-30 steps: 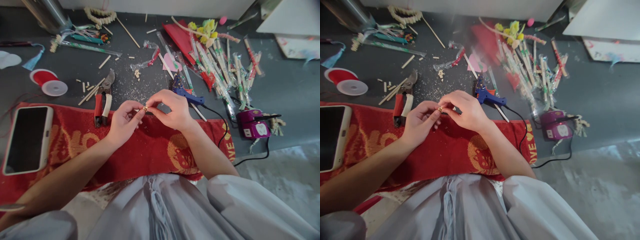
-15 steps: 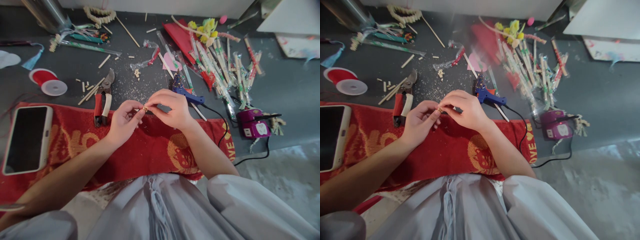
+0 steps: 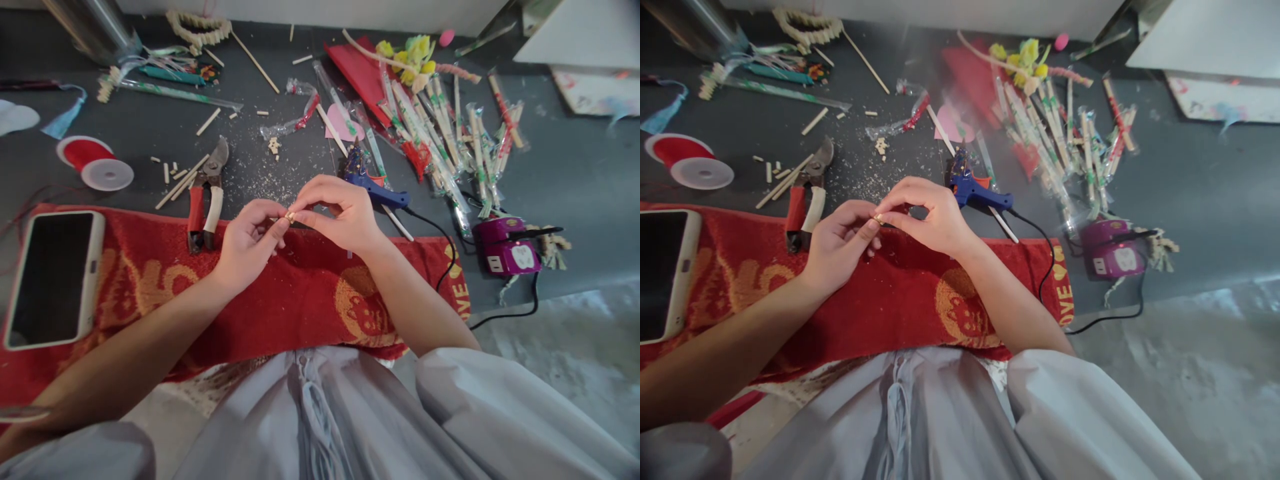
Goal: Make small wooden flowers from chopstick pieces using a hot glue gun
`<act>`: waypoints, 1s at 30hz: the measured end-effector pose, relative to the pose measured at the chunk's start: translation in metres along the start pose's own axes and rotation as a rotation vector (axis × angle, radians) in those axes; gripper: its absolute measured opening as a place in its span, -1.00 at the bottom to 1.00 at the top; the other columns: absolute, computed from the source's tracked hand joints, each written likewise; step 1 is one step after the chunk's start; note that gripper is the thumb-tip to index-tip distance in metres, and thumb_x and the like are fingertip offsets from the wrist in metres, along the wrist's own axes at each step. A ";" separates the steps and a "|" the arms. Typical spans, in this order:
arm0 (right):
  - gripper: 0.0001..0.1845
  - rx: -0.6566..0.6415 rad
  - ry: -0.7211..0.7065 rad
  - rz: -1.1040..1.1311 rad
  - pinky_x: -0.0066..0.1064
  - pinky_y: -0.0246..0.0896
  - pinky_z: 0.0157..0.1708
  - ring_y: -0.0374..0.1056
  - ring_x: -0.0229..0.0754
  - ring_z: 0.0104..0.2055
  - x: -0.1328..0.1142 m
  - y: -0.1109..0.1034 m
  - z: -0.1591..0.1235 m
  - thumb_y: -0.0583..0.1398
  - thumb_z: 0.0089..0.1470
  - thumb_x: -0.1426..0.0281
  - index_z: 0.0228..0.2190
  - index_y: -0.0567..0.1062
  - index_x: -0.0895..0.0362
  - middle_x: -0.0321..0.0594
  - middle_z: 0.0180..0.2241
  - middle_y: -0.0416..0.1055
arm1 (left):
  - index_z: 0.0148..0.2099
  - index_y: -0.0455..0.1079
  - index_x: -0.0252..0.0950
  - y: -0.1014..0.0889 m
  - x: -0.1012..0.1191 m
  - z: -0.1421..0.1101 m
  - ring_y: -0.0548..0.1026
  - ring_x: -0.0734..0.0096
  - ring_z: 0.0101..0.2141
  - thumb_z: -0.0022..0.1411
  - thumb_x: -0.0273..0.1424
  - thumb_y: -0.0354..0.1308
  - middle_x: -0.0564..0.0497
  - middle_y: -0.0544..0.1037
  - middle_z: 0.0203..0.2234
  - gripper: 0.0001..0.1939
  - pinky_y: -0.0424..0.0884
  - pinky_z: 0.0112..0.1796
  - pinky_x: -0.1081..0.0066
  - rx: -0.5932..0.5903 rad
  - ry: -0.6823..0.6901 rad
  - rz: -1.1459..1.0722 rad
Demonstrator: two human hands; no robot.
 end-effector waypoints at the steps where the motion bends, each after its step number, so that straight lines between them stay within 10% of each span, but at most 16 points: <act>1: -0.81 0.004 -0.005 0.002 -0.44 0.32 -0.30 0.42 -0.33 -0.31 0.000 0.000 0.000 0.30 0.13 0.24 -0.41 0.60 0.10 -0.29 -0.39 0.52 | -0.27 0.47 -0.26 0.000 0.000 0.000 0.40 0.67 -0.59 0.23 -0.16 0.25 -0.01 0.48 -0.28 -0.75 0.35 -0.68 0.62 -0.001 -0.001 0.003; 30: -0.87 -0.077 -0.001 -0.020 -0.40 0.30 -0.27 0.39 -0.31 -0.32 0.005 0.003 0.000 0.28 0.15 0.36 -0.44 0.57 0.11 -0.30 -0.40 0.52 | -0.37 0.43 -0.27 0.002 -0.003 0.003 0.34 0.64 -0.62 0.16 -0.13 0.32 0.02 0.52 -0.39 -0.69 0.35 -0.66 0.54 -0.032 -0.011 -0.040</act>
Point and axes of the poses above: each hand's wrist, its own z-axis towards the middle knuckle, its own y-axis out of the palm, x = y × z, the point moved 10 cm from there along z, towards the middle knuckle
